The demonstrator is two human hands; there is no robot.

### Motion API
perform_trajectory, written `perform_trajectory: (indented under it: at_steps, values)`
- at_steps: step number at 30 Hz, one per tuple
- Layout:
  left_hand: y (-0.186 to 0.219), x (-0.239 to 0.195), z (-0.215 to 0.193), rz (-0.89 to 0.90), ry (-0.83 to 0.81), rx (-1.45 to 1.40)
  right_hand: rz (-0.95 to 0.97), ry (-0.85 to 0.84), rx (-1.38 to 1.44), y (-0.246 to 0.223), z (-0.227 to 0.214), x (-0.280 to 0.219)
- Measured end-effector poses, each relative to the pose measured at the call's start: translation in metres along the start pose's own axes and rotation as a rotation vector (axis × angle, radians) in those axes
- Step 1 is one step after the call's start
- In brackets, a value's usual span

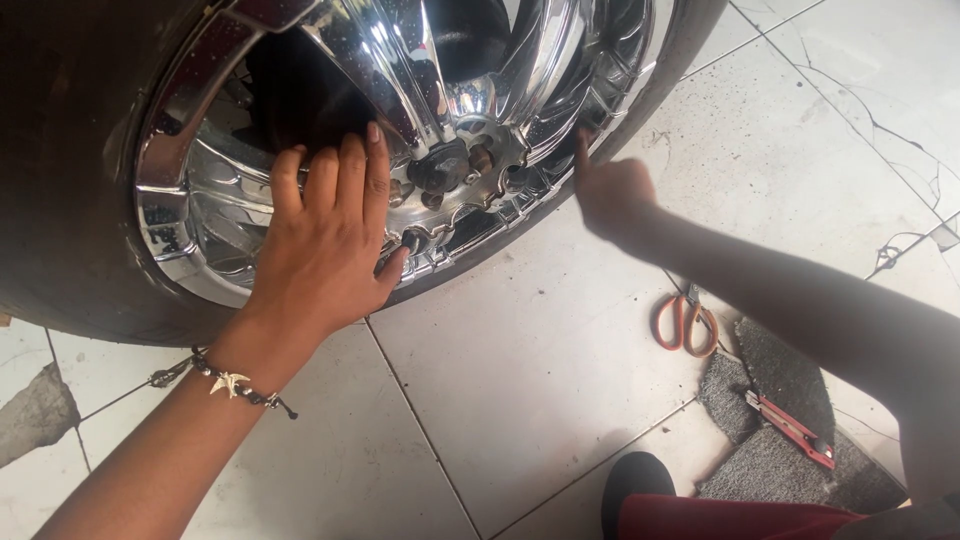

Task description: The person cleans a chrome car wheel by hand, wiping the rim and spokes with a cloth. They move around the wheel to reach different sections, repeatedly rubbing the surface to remove dirt.

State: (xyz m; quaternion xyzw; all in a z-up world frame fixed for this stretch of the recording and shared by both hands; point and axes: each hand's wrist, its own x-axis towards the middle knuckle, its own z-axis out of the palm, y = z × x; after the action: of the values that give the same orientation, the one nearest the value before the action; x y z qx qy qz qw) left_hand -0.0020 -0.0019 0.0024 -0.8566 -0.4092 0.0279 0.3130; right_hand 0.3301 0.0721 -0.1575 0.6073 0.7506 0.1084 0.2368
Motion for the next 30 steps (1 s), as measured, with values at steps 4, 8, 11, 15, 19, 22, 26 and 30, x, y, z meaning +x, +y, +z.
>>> perform_trajectory:
  at_steps: [4, 8, 11, 15, 19, 22, 26, 30]
  values:
    - [0.001, 0.0, 0.003, 0.005, 0.013, 0.036, -0.181, 0.015, 0.151, -0.033, 0.017, -0.003]
    - [0.001, 0.0, 0.002, 0.008, 0.014, 0.047, -0.3, -0.035, 0.207, -0.044, 0.013, 0.003]
    - [0.001, 0.0, 0.004, 0.012, 0.0, 0.051, -0.287, -0.037, 0.197, -0.045, 0.027, 0.013]
    - [0.001, -0.001, 0.004, 0.009, 0.023, 0.021, -0.276, -0.105, 0.224, -0.048, 0.029, 0.013]
    - [0.0, 0.0, 0.003, 0.016, 0.007, 0.031, -0.286, -0.132, 0.24, -0.053, 0.032, 0.023]
    - [0.001, 0.0, 0.003, 0.014, 0.008, 0.037, -0.292, -0.129, 0.291, -0.055, 0.026, 0.024]
    - [0.001, -0.001, 0.002, 0.009, 0.013, 0.031, -0.346, -0.177, 0.314, -0.046, 0.003, 0.014]
    - [0.001, 0.0, 0.002, 0.012, 0.004, 0.031, -0.467, -0.005, 0.233, -0.045, 0.052, 0.035]
